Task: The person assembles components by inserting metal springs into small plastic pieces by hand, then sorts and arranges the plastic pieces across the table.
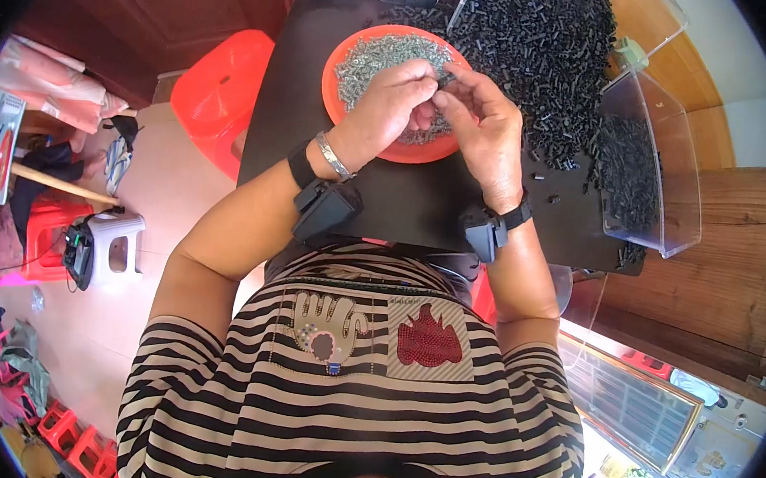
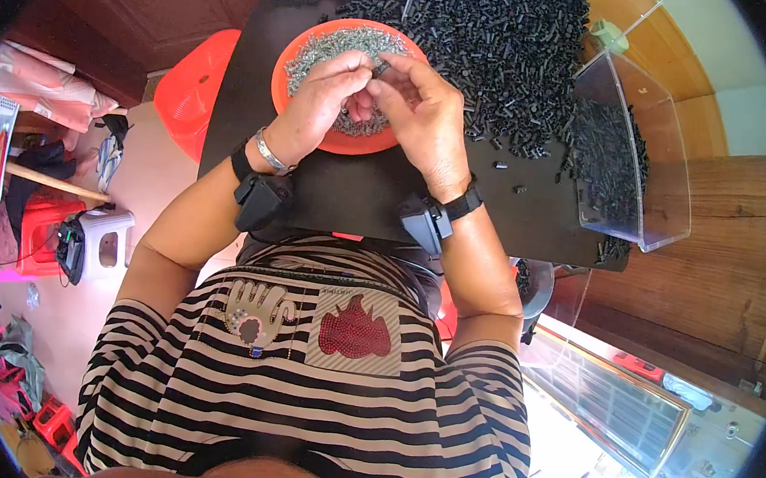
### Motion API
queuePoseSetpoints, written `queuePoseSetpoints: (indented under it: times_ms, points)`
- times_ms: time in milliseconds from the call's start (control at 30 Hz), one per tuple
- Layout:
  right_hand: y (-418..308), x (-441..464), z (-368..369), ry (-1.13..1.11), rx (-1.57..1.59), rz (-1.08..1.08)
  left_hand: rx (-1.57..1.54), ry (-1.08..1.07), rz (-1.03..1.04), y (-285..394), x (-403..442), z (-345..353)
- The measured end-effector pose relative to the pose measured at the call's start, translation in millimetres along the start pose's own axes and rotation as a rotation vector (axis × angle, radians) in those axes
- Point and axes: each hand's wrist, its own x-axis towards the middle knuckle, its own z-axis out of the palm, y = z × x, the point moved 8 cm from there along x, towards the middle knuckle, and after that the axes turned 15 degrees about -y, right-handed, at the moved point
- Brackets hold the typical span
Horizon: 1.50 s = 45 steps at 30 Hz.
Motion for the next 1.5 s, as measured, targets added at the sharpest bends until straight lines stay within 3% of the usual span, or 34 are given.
queuePoseSetpoints:
  times_ms: [133,333,633,967,1133,1233,1333,1400,1500]
  points:
    - [-22,0,5,0.003,-0.385,-0.086,0.029,-0.002,-0.011,-5,1,-3]
    - [-30,-1,8,0.048,-0.533,-0.140,0.146,0.017,0.041,-4,1,-5]
    - [-45,-7,9,0.121,-0.561,-0.262,0.317,0.120,0.139,2,0,-6]
    - [-58,-11,2,0.096,-0.634,-0.296,0.194,0.031,0.095,8,-4,7]
    - [-97,-34,-54,0.318,-0.773,-0.308,0.172,-0.025,0.123,11,-1,6]
    - [-113,-57,-122,0.542,-0.776,-0.143,0.213,-0.005,0.094,12,0,5]
    - [-132,-79,-194,0.733,-1.235,-0.109,0.215,0.004,0.082,14,-2,3]
    - [-122,-89,-226,0.742,-1.594,0.122,0.208,-0.008,0.083,14,-4,6]
    - [-134,-108,-212,0.826,-1.448,-0.054,0.203,-0.019,0.094,13,-2,4]
